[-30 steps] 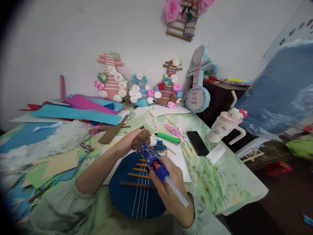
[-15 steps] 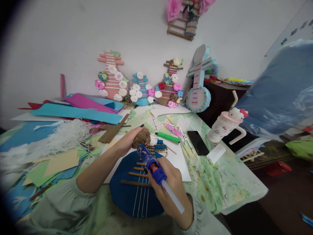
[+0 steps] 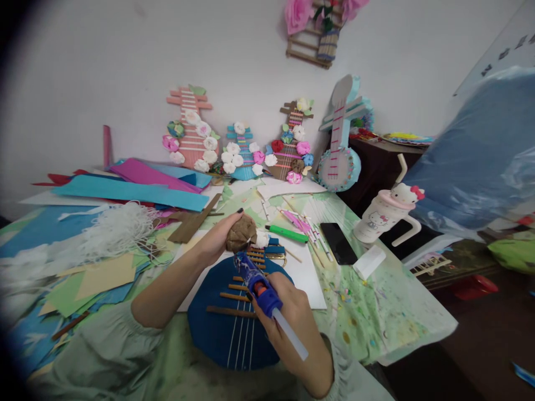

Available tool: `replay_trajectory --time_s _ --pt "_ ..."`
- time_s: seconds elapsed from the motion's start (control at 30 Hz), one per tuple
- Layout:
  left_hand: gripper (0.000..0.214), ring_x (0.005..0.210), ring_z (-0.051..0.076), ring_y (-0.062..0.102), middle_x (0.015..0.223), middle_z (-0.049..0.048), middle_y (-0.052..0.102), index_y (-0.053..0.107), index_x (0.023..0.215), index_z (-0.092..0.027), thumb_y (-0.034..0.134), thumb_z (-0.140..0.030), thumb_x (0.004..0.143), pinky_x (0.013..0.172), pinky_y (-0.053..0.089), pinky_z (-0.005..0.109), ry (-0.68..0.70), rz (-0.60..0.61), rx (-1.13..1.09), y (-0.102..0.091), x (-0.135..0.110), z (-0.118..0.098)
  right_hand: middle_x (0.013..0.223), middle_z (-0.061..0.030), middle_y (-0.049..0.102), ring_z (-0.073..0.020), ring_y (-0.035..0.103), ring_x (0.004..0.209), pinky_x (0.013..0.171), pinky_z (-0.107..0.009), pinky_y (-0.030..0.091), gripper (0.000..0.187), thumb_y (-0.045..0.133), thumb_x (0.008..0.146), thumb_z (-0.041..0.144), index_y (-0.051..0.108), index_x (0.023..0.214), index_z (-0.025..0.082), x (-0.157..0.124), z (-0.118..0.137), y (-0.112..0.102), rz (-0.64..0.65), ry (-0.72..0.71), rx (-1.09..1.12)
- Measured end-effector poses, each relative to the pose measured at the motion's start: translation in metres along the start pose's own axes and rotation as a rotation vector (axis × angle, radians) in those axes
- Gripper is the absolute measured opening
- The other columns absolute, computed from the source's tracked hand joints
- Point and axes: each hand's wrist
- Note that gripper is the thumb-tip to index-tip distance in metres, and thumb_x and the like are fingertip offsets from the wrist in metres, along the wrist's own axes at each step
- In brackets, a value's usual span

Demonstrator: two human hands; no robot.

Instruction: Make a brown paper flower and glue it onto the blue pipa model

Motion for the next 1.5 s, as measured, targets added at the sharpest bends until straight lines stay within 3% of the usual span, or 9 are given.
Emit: replay_trajectory --time_s 0.27,0.4,0.57,0.8,1.0,1.23,1.5 --pt "0.032 0.058 0.016 0.064 0.071 0.0051 0.069 0.063 0.085 -0.013 0.054 -0.044 0.083 0.054 0.050 0.025 -0.060 0.018 -0.076 0.0028 -0.0006 0.0000 0.076 0.0024 0.056 -0.0119 0.055 0.064 0.058 -0.021 0.040 0.005 0.051 0.090 0.019 0.051 0.094 0.022 0.0010 0.0007 0.0003 -0.002 -0.033 0.017" --pt "0.031 0.055 0.016 0.065 0.069 0.0063 0.068 0.063 0.082 -0.012 0.051 -0.040 0.086 0.052 0.052 0.025 -0.095 0.008 -0.127 0.0043 -0.0029 -0.0042 0.074 0.0022 0.055 -0.0120 0.055 0.063 0.055 -0.021 0.039 0.002 0.050 0.090 0.020 0.051 0.089 0.022 -0.0007 -0.0007 0.0011 -0.002 0.002 0.000" --pt "0.036 0.055 0.019 0.065 0.069 0.0090 0.069 0.064 0.083 -0.011 0.043 -0.039 0.089 0.054 0.054 0.031 -0.167 0.035 -0.183 0.0014 -0.0045 -0.0077 0.066 0.0037 0.051 -0.0113 0.051 0.057 0.051 -0.021 0.036 0.013 0.050 0.091 0.023 0.047 0.078 0.022 -0.0034 -0.0026 0.0000 -0.014 0.062 -0.024" --pt "0.044 0.057 0.022 0.068 0.070 0.0107 0.070 0.065 0.083 -0.010 0.036 -0.042 0.091 0.058 0.056 0.034 -0.183 0.144 -0.182 -0.0021 -0.0023 -0.0046 0.071 0.0027 0.052 -0.0122 0.052 0.061 0.053 -0.022 0.037 0.005 0.051 0.090 0.022 0.049 0.085 0.022 -0.0029 -0.0021 0.0019 -0.012 0.005 0.013" --pt "0.041 0.060 0.019 0.068 0.071 0.0084 0.070 0.065 0.082 -0.011 0.039 -0.041 0.091 0.057 0.054 0.029 -0.199 0.082 -0.200 0.0000 -0.0035 -0.0066 0.069 0.0028 0.052 -0.0124 0.052 0.060 0.054 -0.023 0.038 0.009 0.049 0.091 0.023 0.049 0.082 0.021 -0.0034 -0.0039 0.0011 -0.043 0.065 -0.031" --pt "0.044 0.058 0.022 0.068 0.071 0.0108 0.070 0.065 0.084 -0.010 0.037 -0.043 0.091 0.053 0.052 0.030 -0.204 0.100 -0.177 0.0018 -0.0041 -0.0067 0.073 0.0010 0.056 -0.0135 0.055 0.062 0.054 -0.023 0.040 0.001 0.051 0.089 0.020 0.050 0.089 0.021 -0.0032 -0.0004 0.0022 -0.030 -0.028 -0.044" --pt "0.041 0.065 0.020 0.068 0.075 0.0098 0.071 0.067 0.083 -0.010 0.042 -0.043 0.090 0.061 0.054 0.029 -0.209 0.056 -0.225 0.0025 -0.0040 -0.0063 0.071 0.0022 0.052 -0.0129 0.052 0.060 0.054 -0.023 0.038 0.005 0.050 0.090 0.020 0.049 0.085 0.022 -0.0057 -0.0034 0.0019 -0.053 0.044 -0.047"
Point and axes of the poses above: each hand's wrist, its own x-axis towards the middle knuckle, its own y-axis out of the palm, z = x × y
